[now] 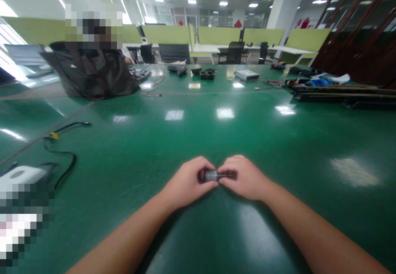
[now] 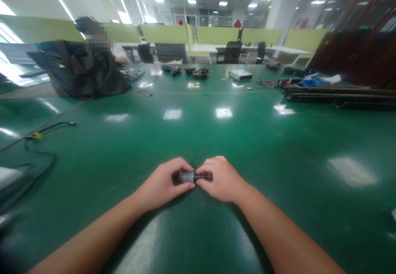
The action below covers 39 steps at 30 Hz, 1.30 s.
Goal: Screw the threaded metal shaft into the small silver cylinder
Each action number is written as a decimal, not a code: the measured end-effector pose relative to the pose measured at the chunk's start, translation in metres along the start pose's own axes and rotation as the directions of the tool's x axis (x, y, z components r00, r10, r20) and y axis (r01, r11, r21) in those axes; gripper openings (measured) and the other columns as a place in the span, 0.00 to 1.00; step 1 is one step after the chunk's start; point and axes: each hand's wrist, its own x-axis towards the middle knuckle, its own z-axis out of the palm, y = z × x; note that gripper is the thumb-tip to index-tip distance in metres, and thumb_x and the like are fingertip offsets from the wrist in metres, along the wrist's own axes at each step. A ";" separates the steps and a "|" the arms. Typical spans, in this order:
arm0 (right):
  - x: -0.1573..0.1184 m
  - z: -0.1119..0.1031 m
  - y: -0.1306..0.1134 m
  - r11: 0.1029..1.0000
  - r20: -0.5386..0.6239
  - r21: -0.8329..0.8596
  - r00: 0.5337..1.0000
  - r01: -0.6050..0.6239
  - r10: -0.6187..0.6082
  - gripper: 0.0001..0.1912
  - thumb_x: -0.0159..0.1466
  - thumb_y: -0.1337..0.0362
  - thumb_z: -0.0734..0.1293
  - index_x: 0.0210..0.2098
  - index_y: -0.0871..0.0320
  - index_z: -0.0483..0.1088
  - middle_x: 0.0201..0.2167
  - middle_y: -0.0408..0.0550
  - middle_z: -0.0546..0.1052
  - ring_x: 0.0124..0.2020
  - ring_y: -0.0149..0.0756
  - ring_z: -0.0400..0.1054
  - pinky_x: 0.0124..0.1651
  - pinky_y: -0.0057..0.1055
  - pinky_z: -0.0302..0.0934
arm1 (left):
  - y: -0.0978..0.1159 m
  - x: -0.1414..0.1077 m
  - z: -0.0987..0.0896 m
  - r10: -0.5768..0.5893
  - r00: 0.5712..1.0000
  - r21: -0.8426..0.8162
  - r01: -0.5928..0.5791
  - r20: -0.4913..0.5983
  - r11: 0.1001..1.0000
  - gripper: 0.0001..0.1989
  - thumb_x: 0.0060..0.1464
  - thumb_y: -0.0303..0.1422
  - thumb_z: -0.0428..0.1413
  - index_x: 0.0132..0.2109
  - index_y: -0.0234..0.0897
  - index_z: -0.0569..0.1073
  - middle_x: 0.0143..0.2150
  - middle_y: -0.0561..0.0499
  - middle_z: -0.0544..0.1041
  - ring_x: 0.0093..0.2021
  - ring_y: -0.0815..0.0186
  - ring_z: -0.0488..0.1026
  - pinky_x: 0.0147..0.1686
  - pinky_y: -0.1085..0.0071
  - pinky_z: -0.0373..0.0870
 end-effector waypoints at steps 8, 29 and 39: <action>0.000 -0.002 -0.001 1.000 -0.005 0.004 1.000 0.016 -0.016 0.06 0.60 0.66 0.73 0.38 0.55 0.79 0.33 0.43 0.80 0.37 0.35 0.71 0.47 0.36 0.57 | 0.004 0.000 -0.002 -0.008 1.000 0.028 0.008 0.012 1.000 0.10 0.52 0.34 0.64 0.41 0.38 0.76 0.36 0.52 0.75 0.35 0.64 0.71 0.34 0.70 0.66; -0.001 -0.008 0.000 1.000 -0.007 -0.012 1.000 0.008 -0.008 0.03 0.58 0.66 0.74 0.34 0.55 0.78 0.30 0.43 0.79 0.35 0.36 0.71 0.46 0.35 0.57 | 0.003 0.000 -0.002 -0.012 1.000 0.005 0.012 0.022 1.000 0.10 0.52 0.32 0.64 0.42 0.38 0.75 0.36 0.53 0.74 0.34 0.65 0.71 0.33 0.71 0.66; -0.002 -0.015 0.005 0.999 0.004 -0.033 1.000 -0.019 0.019 0.03 0.56 0.67 0.74 0.31 0.55 0.78 0.28 0.42 0.78 0.33 0.35 0.70 0.46 0.36 0.57 | 0.002 0.000 -0.001 -0.007 1.000 0.026 0.007 0.017 1.000 0.11 0.52 0.34 0.65 0.42 0.38 0.75 0.35 0.53 0.74 0.33 0.65 0.71 0.32 0.71 0.66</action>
